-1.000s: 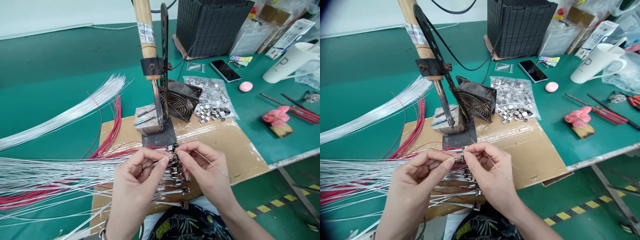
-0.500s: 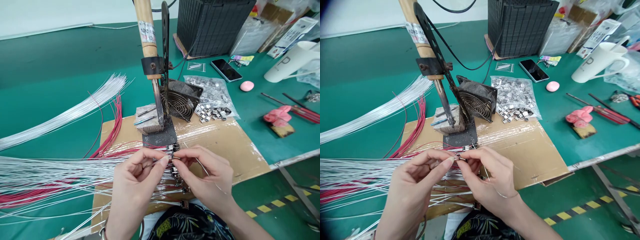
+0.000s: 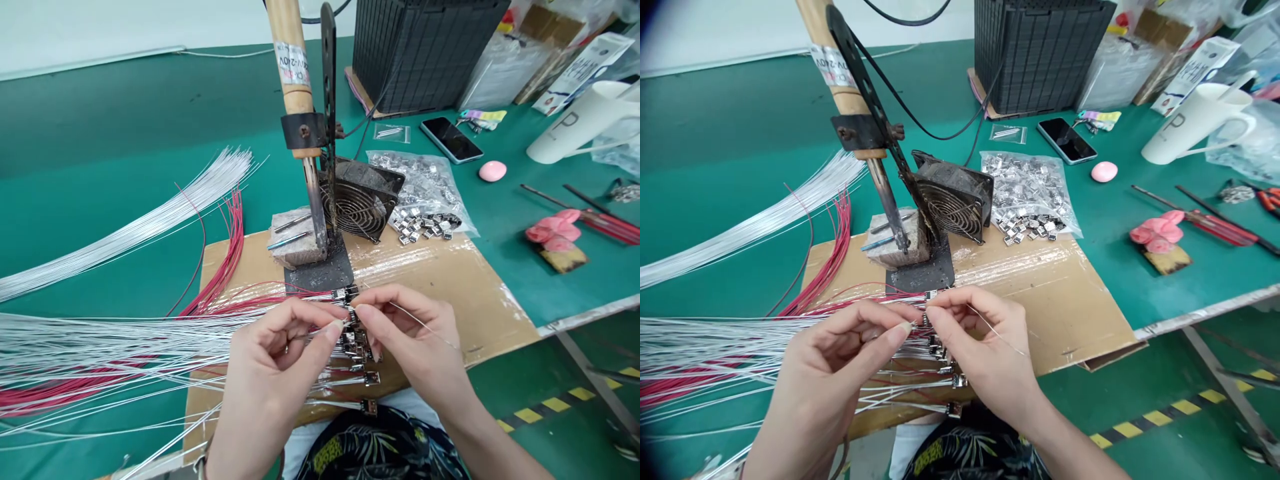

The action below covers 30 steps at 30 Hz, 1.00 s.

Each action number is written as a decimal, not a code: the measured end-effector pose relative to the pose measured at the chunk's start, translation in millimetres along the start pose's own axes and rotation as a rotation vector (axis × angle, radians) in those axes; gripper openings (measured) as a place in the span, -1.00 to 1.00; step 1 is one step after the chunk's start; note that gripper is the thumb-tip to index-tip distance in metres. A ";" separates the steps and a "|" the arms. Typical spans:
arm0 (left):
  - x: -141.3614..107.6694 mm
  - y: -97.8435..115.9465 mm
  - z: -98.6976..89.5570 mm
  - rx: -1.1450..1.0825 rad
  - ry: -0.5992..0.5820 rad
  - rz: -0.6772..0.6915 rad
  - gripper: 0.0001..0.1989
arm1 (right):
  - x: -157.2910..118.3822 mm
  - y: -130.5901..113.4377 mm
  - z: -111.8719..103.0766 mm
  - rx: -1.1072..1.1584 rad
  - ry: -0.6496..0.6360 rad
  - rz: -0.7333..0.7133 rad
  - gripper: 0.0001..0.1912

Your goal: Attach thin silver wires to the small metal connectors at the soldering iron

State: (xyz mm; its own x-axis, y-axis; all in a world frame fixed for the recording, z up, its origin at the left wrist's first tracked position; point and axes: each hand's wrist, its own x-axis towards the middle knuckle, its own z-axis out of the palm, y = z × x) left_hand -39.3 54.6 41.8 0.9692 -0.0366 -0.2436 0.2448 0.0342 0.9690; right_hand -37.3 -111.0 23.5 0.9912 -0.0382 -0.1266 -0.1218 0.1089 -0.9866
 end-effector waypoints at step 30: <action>2.1 0.4 2.7 0.086 0.003 0.015 -0.90 | -4.3 4.6 -0.8 -0.105 -0.037 -0.066 -0.85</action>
State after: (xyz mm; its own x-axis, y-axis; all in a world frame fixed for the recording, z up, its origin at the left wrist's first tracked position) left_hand -37.2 51.8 41.8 0.9729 -0.0337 -0.2286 0.2268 -0.0510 0.9726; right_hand -42.1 -111.1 19.4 0.9982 -0.0048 -0.0591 -0.0591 0.0030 -0.9982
